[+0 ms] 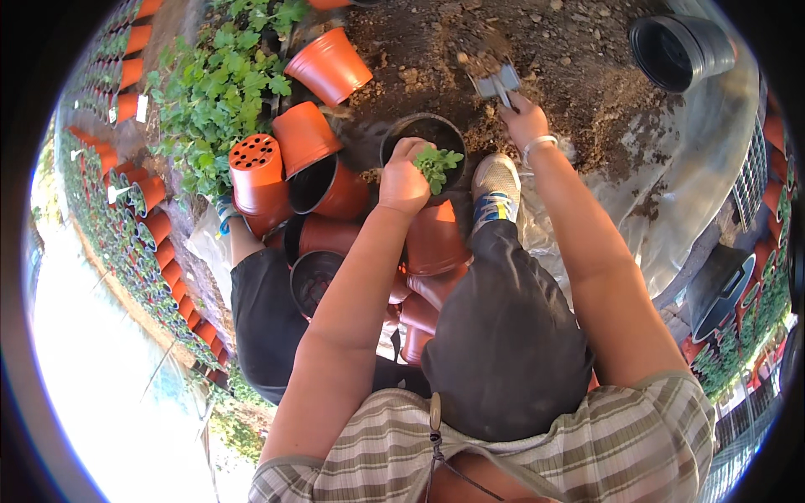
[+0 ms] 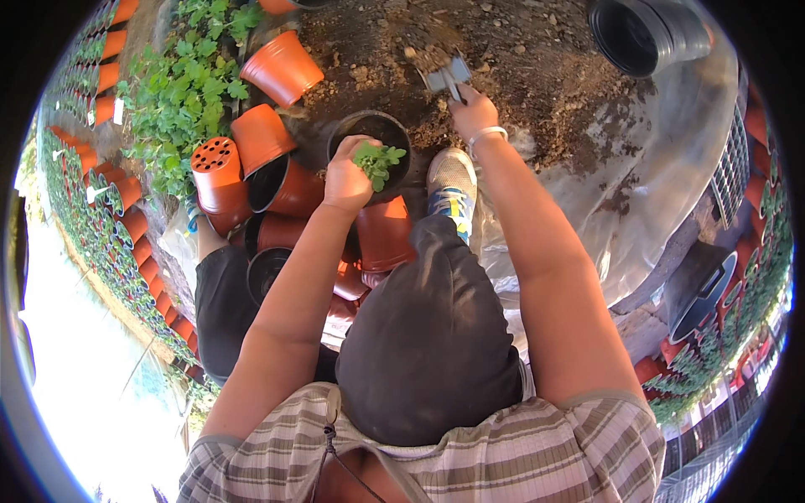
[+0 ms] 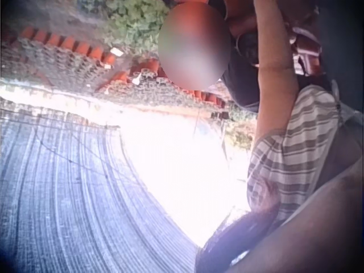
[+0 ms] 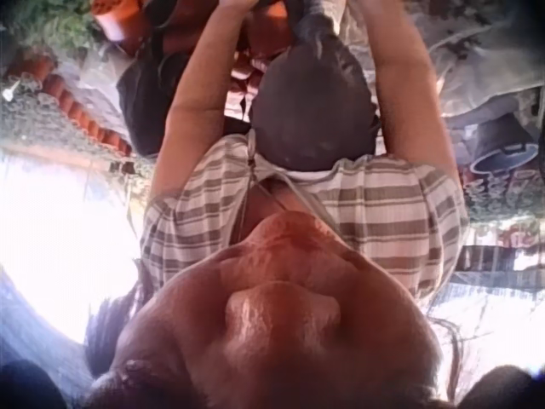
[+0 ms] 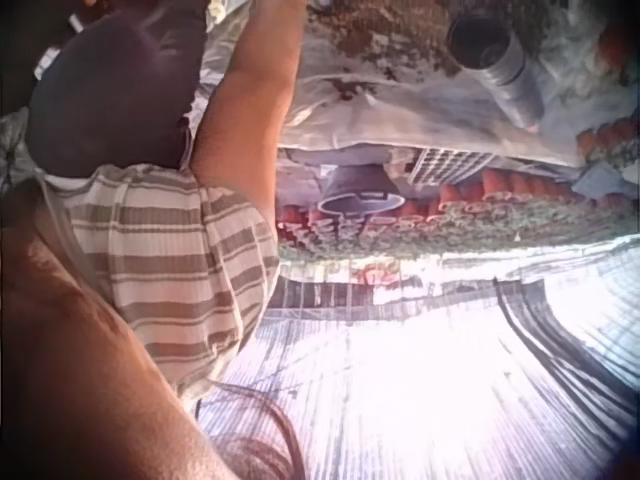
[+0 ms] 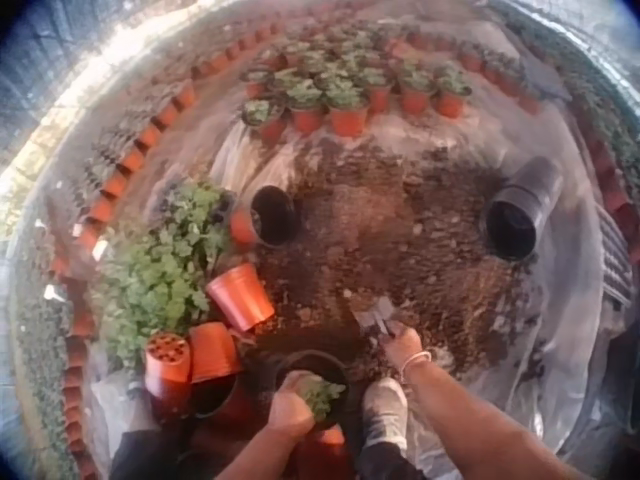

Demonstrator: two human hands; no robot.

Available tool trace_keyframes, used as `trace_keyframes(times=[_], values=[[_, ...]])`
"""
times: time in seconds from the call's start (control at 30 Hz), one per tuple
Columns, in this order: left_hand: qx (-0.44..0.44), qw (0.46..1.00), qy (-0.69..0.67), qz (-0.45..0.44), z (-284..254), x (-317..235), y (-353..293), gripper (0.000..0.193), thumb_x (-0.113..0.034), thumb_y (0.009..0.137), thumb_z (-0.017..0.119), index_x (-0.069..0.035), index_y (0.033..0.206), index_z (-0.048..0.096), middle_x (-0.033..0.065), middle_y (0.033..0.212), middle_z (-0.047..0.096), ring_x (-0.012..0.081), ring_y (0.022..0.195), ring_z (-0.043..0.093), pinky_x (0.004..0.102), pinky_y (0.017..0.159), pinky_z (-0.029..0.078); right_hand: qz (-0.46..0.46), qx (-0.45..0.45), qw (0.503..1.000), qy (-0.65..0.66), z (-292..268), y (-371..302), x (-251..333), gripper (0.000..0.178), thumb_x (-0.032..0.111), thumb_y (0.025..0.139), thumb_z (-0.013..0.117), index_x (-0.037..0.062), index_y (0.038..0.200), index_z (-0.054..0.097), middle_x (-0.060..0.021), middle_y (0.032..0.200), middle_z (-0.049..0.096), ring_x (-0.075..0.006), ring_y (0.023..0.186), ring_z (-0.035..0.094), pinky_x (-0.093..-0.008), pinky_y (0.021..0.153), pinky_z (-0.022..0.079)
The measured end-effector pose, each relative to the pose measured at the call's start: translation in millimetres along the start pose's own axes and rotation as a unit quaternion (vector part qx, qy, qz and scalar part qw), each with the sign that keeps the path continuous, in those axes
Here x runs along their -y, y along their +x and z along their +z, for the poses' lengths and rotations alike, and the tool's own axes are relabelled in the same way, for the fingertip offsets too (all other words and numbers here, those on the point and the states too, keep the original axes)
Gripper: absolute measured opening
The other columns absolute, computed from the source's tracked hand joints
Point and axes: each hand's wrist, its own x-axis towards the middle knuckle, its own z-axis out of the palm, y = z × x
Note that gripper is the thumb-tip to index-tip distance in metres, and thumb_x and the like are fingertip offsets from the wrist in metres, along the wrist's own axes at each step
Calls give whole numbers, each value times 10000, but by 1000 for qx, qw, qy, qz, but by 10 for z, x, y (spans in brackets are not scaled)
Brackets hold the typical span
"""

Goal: The person pots small green seedlings into black plastic containers using a hand trowel to scoop soil from a large pile. They place each seedling into a pot, add soil around the roots, and set the finished pots aside on the ground.

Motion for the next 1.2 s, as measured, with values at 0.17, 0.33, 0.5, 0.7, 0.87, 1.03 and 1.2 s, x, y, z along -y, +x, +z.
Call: trace_keyframes(times=[0.17, 0.33, 0.5, 0.7, 0.87, 1.03, 1.2], values=[[2, 999, 33, 9, -16, -5, -31, 255, -60, 752, 642, -100, 1003, 639, 82, 1051, 603, 271, 960, 610, 348, 803, 516, -71, 27, 995, -60, -359, -806, 183, 425, 164, 851, 617, 75, 1264, 566, -192, 1041, 658, -272, 882, 653, -327, 767, 498], [4, 998, 58, 37, -3, 100, -67, 284, -83, 766, 630, -125, 1046, 646, 98, 1067, 596, 297, 982, 601, 363, 818, 513, -275, 12, 950, -149, -493, -1215, 335, 406, 141, 844, 625, 110, 1247, 585, -138, 996, 642, -275, 827, 647, -358, 721, 510], [91, 987, 122, -52, -11, 27, -138, 347, -76, 758, 619, -160, 1094, 640, 139, 1137, 578, 327, 1023, 587, 382, 858, 500, -325, -44, 923, -203, -403, -1382, 479, 424, 148, 825, 642, 145, 1245, 588, -105, 976, 616, -319, 821, 629, -404, 706, 516], [29, 995, 100, 6, 5, -9, -163, 440, 22, 714, 588, -167, 1110, 621, 156, 1178, 555, 340, 1073, 564, 394, 865, 494, -95, -7, 989, -113, -437, -912, -480, 425, 118, 863, 575, 80, 1286, 554, -143, 859, 675, -245, 714, 659, -344, 619, 516], [50, 994, 93, 11, 29, 60, -151, 453, 36, 698, 597, -171, 1100, 628, 152, 1224, 542, 334, 1080, 567, 396, 846, 506, 176, 153, 970, 74, -350, -610, -137, 318, 141, 902, 556, 31, 1197, 592, -76, 730, 638, -123, 509, 557, -283, 459, 469], [33, 996, 79, 23, 6, 38, -157, 475, 46, 687, 599, -174, 1107, 631, 150, 1217, 543, 341, 1068, 571, 401, 827, 512, 148, 164, 974, 45, -361, -531, -197, 196, 124, 914, 527, -12, 1029, 610, -79, 733, 636, -128, 503, 549, -282, 447, 461], [28, 996, 85, 18, -47, 5, -156, 487, 64, 678, 587, -178, 1097, 639, 141, 1180, 555, 347, 1034, 582, 410, 806, 514, 149, 171, 971, 73, -177, -507, 156, 143, 88, 903, 508, -16, 918, 604, -75, 716, 627, -142, 486, 537, -291, 451, 457]])
